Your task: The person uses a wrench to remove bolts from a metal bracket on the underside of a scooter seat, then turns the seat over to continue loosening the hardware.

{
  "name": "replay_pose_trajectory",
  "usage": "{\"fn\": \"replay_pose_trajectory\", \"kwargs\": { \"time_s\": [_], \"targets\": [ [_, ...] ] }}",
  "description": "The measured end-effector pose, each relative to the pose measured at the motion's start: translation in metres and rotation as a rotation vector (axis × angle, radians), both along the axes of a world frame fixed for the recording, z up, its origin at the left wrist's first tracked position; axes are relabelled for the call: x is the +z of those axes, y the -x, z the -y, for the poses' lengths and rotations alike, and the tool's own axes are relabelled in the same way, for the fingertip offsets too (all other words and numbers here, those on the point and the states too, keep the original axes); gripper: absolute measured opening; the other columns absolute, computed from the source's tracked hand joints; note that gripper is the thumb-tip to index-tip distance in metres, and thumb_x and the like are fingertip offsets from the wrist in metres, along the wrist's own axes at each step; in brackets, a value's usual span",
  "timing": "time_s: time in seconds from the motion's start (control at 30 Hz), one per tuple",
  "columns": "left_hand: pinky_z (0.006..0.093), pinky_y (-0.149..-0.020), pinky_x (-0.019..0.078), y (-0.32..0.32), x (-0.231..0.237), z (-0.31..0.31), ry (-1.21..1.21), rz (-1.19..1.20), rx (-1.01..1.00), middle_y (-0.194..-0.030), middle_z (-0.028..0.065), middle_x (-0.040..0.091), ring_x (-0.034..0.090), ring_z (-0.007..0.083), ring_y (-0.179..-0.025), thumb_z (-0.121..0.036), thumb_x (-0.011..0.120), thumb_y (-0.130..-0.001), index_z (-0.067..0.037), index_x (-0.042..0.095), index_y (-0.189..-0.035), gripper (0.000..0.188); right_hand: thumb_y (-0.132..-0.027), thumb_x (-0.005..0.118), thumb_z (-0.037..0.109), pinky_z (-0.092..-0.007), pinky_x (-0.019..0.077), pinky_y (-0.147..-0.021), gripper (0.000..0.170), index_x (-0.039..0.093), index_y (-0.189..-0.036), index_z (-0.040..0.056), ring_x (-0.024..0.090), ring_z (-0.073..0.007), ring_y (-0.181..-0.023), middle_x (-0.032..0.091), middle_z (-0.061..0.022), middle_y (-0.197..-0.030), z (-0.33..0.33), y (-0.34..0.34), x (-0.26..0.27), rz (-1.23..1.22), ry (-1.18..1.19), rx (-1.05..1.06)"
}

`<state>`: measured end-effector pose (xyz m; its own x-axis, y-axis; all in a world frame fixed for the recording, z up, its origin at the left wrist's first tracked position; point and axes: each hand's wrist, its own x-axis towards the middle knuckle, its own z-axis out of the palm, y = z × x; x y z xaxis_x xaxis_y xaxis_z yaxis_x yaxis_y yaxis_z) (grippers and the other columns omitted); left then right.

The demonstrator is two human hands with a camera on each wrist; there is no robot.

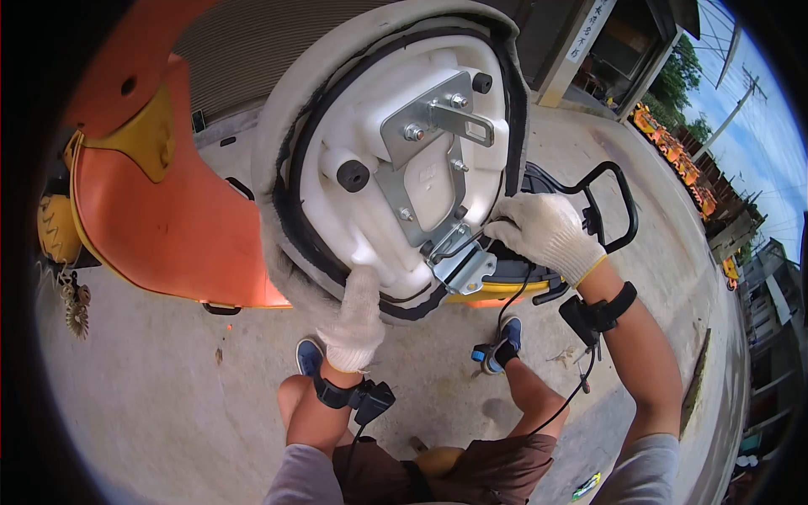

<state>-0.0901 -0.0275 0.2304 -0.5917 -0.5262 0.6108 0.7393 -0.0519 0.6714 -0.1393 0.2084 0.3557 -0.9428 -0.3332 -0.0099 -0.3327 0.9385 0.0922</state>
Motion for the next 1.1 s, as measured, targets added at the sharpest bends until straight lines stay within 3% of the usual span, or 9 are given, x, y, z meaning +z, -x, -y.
{"fn": "replay_pose_trajectory", "kwargs": {
  "time_s": [0.23,0.47,0.53,0.57,0.7,0.9,0.93,1.03,1.1],
  "targets": [
    [0.0445,-0.121,0.0292,-0.006,0.000,0.003,0.061,0.115,0.084,-0.153,0.0173,0.038,0.040,0.0291,-0.142,-0.008,0.065,-0.073,0.002,0.027,-0.156,0.092,-0.098,0.053,0.033,-0.0465,0.0548,-0.079,0.030,0.071,-0.106,0.0090,0.069,-0.0367,-0.089,0.071,-0.0158,-0.093,-0.045,0.002,-0.092,-0.079,0.318,0.037],
    [0.0443,-0.122,0.0283,0.001,0.000,-0.003,0.042,-0.040,0.033,-0.155,0.0171,0.036,0.039,0.0293,-0.143,-0.007,0.064,-0.070,0.003,0.024,-0.157,0.097,-0.096,0.060,0.033,-0.0422,0.0559,-0.080,0.025,0.074,-0.104,0.0134,0.070,-0.0301,-0.090,0.069,-0.0101,-0.096,-0.044,0.003,-0.090,-0.148,0.151,0.040],
    [0.0465,-0.124,0.0227,0.000,-0.021,-0.004,0.118,-0.038,0.207,-0.161,0.0174,0.028,0.032,0.0310,-0.147,-0.011,0.071,-0.080,-0.001,0.015,-0.160,0.098,-0.096,0.061,0.031,-0.0411,0.0555,-0.080,0.024,0.074,-0.106,0.0135,0.069,-0.0286,-0.091,0.068,-0.0084,-0.094,-0.045,0.006,-0.088,-0.192,0.094,0.047],
    [0.0464,-0.124,0.0225,-0.016,0.004,-0.012,-0.008,0.079,0.079,-0.161,0.0160,0.027,0.033,0.0307,-0.146,-0.006,0.068,-0.082,-0.001,0.014,-0.160,0.095,-0.097,0.059,0.030,-0.0403,0.0555,-0.080,0.024,0.074,-0.106,0.0129,0.069,-0.0266,-0.094,0.068,-0.0065,-0.097,-0.052,0.012,-0.091,-0.187,0.157,0.162],
    [0.0446,-0.120,0.0310,-0.010,0.013,-0.012,-0.017,0.028,0.175,-0.157,0.0229,0.037,0.043,0.0328,-0.140,-0.001,0.058,-0.086,0.006,0.029,-0.156,0.076,-0.094,0.058,0.027,-0.0404,0.0558,-0.077,0.020,0.074,-0.100,0.0149,0.067,-0.0246,-0.093,0.069,-0.0023,-0.101,-0.046,0.020,-0.086,-0.238,-0.109,0.278],
    [0.0462,-0.118,0.0353,-0.003,0.010,-0.007,-0.091,0.049,0.159,-0.154,0.0242,0.040,0.046,0.0342,-0.137,-0.009,0.062,-0.086,0.007,0.033,-0.154,0.076,-0.092,0.060,0.022,-0.0396,0.0575,-0.072,0.017,0.076,-0.094,0.0152,0.071,-0.0248,-0.088,0.071,-0.0020,-0.101,-0.055,0.018,-0.095,-0.259,0.497,0.267],
    [0.0463,-0.118,0.0354,-0.005,0.012,-0.008,-0.102,0.044,0.150,-0.154,0.0241,0.041,0.046,0.0343,-0.137,-0.009,0.062,-0.085,0.007,0.033,-0.154,0.076,-0.089,0.061,0.018,-0.0408,0.0571,-0.073,0.015,0.075,-0.094,0.0139,0.070,-0.0262,-0.086,0.070,-0.0031,-0.095,-0.062,0.029,-0.108,-0.515,0.307,0.525],
    [0.0464,-0.118,0.0348,-0.013,0.025,-0.018,-0.093,0.062,0.157,-0.154,0.0239,0.040,0.045,0.0343,-0.137,-0.008,0.061,-0.085,0.007,0.033,-0.154,0.076,-0.086,0.064,0.015,-0.0387,0.0574,-0.079,0.014,0.072,-0.096,0.0072,0.069,-0.0265,-0.090,0.071,-0.0050,-0.104,-0.061,0.015,-0.100,-0.325,0.474,0.366],
    [0.0466,-0.120,0.0314,-0.009,0.011,-0.011,-0.072,0.059,0.169,-0.158,0.0222,0.036,0.041,0.0337,-0.141,-0.009,0.060,-0.086,0.006,0.028,-0.156,0.079,-0.091,0.066,0.017,-0.0338,0.0559,-0.070,0.016,0.072,-0.099,0.0051,0.068,-0.0192,-0.074,0.071,-0.0059,-0.091,-0.068,0.019,-0.101,-0.409,0.445,0.499]
  ]
}}
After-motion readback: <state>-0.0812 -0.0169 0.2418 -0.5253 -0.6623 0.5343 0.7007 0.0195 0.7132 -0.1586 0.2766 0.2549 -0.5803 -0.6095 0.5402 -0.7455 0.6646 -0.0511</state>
